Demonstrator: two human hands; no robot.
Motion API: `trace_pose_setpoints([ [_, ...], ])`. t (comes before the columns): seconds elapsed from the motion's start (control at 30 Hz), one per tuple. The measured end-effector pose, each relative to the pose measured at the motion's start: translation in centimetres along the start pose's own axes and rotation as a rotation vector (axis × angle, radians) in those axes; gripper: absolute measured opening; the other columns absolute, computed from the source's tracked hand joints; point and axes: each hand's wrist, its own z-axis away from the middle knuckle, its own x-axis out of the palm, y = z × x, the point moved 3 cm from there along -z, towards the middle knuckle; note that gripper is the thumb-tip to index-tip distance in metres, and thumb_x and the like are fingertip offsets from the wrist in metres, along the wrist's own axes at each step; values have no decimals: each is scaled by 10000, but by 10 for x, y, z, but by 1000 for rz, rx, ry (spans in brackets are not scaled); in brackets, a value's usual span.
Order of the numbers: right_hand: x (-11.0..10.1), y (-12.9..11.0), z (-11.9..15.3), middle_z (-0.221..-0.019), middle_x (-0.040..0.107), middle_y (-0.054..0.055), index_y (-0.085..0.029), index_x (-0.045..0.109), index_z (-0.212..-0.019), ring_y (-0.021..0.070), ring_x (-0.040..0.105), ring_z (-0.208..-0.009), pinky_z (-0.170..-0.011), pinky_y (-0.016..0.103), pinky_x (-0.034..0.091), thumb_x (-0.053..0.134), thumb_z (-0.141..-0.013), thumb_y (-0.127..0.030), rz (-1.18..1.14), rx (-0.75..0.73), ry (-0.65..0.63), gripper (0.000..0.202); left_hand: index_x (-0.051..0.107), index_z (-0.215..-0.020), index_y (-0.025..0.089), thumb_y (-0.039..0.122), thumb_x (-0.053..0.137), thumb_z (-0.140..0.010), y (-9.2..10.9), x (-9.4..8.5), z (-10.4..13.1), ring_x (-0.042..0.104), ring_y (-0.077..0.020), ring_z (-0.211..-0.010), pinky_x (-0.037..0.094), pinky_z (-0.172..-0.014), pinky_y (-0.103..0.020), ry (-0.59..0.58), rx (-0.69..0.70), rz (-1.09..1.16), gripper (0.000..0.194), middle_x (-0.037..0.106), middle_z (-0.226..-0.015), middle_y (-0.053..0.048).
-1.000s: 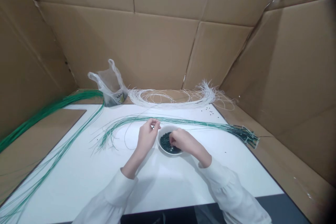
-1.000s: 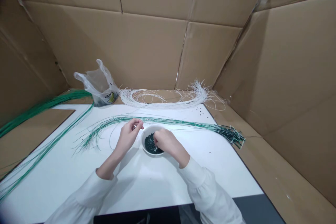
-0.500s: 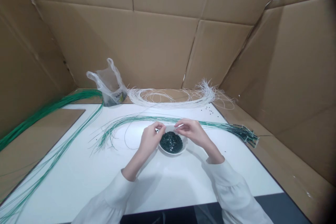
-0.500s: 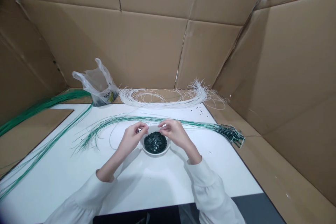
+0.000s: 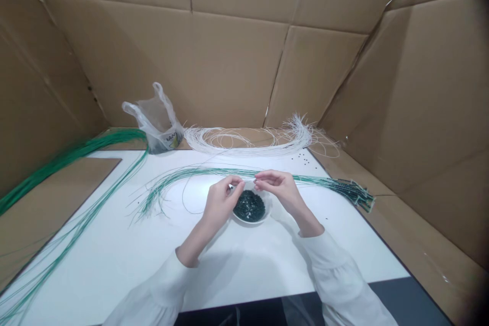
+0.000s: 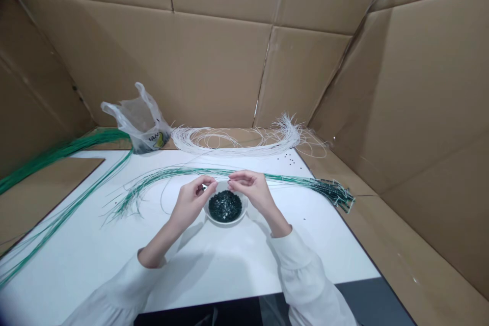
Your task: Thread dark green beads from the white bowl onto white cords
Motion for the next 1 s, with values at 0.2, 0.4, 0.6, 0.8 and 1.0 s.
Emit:
trace_pose_setpoints([
  [0.2,2,-3,1,-673,672,26,-161,660,-686,146,627,-617,-556,258,515,721,-582,-257,-65,-55,-33,154,596,-764,169,334,474,-798,6,2,3,512,-110,-578,376,-548,-213,-22,63,48,208,636,-725,-14],
  [0.4,1,0,2,-658,672,15,-171,674,-696,129,612,-564,-542,250,508,740,-553,-221,-93,-54,-22,165,591,-765,167,338,480,-798,6,3,4,494,-101,-555,366,-536,-208,-23,76,54,207,632,-716,-9],
  [0.6,-1,0,2,-631,681,13,-179,696,-668,133,619,-579,-616,268,505,746,-543,-190,-92,-69,7,135,597,-774,167,339,485,-796,6,4,4,469,-92,-526,359,-521,-205,-24,78,56,206,633,-713,-7],
  [0.8,0,-1,3,-634,682,18,-182,687,-650,142,625,-568,-585,276,508,744,-548,-196,-133,-62,2,118,599,-770,167,346,484,-796,8,3,5,480,-96,-538,360,-517,-206,-26,74,67,214,636,-722,-14],
  [1.0,-1,-2,2,-642,681,20,-179,687,-627,144,620,-585,-615,277,504,766,-497,-201,-89,-82,32,153,605,-778,168,336,485,-792,8,4,5,503,-103,-567,363,-517,-204,-34,67,63,207,640,-732,-18],
])
